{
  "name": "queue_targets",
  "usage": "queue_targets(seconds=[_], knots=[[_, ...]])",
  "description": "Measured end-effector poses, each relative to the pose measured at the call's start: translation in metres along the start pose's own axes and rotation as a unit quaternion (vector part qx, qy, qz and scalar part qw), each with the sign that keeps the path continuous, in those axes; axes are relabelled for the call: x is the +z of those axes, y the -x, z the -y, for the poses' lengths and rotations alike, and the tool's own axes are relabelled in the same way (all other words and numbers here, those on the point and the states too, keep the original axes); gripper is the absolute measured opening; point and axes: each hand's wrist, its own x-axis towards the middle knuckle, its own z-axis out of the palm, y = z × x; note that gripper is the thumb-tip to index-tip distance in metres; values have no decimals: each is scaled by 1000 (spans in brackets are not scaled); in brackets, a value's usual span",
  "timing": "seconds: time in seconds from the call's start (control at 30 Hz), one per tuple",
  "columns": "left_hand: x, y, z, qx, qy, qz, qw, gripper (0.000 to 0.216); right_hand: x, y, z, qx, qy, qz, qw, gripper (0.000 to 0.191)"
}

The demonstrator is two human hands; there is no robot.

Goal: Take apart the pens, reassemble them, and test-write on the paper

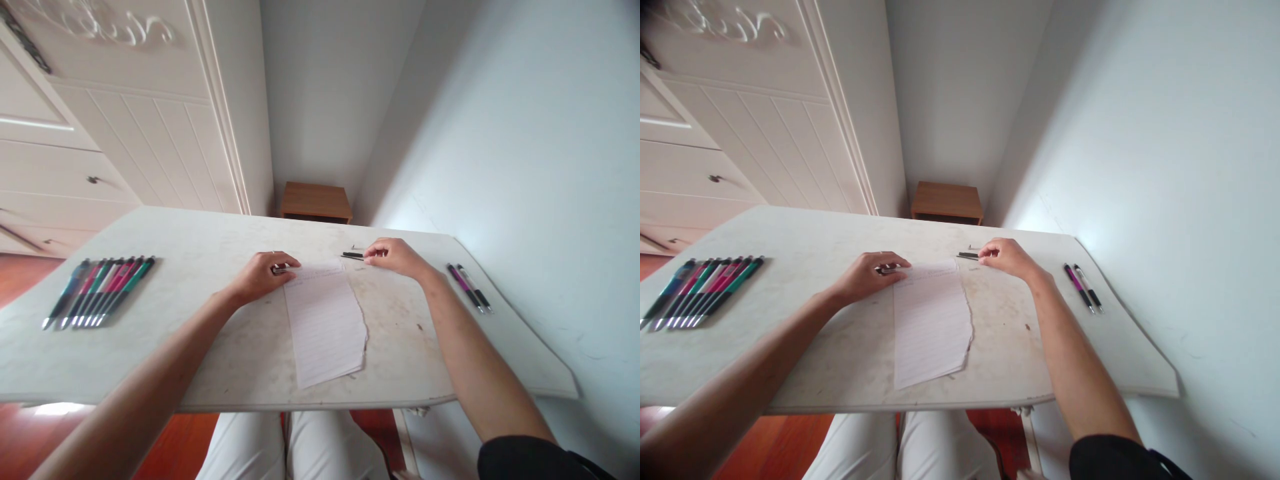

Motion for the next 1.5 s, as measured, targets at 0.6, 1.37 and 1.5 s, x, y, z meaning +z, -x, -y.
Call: queue_targets(seconds=[0.6, 1.37, 1.5], knots=[[1, 2, -5, -21, -8, 15, 1000, 19, 89, 11, 87, -108, -179, -13, 978, 37], [4, 0, -13, 37, -2, -3, 999, 17, 97, 12, 89, -158, -80, -46, 983, 27], [1, 1, -16, 42, -13, -1, 999, 19, 98, 12, 90, -146, -75, -43, 986, 30]])
